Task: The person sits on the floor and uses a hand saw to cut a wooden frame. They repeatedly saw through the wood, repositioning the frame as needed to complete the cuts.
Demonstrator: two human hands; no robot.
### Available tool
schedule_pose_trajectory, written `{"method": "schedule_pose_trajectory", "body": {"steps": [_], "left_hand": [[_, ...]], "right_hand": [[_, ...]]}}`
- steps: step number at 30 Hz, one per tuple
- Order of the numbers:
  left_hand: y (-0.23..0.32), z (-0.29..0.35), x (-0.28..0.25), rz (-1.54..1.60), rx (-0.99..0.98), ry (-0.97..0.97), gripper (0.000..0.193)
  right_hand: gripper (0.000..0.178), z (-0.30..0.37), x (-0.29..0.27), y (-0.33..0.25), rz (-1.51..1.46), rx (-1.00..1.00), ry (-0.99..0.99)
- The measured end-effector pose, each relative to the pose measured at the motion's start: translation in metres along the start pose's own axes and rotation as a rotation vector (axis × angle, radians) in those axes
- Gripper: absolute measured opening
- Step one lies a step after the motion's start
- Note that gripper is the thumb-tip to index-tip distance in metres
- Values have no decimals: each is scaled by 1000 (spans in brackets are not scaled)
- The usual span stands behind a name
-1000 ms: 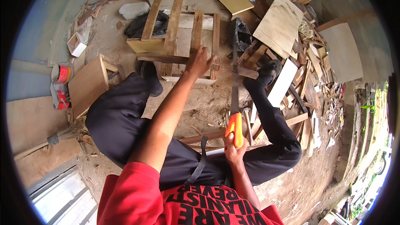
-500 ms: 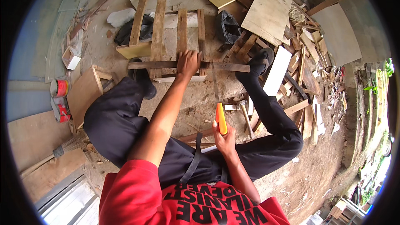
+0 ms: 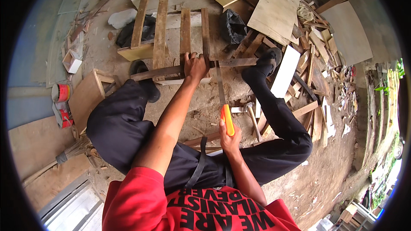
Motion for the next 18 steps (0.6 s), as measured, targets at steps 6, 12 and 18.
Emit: {"method": "schedule_pose_trajectory", "body": {"steps": [6, 12, 18], "left_hand": [[1, -4, -9, 86, -97, -100, 32], [-1, -4, -5, 108, -97, -89, 32], [-1, -5, -6, 99, -74, -5, 31]], "right_hand": [[40, 11, -11, 0, 48, -52, -12], [40, 10, -7, -4, 77, -32, -30], [36, 20, -12, 10, 48, -12, -47]]}}
Point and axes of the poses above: each hand's wrist, its own z-axis away from the middle knuckle, its own x-axis out of the palm, y = z × x, the point moved 7 cm from there along -z, towards the middle knuckle, and after that the axes turned 10 degrees about x, right-handed, at the moved point
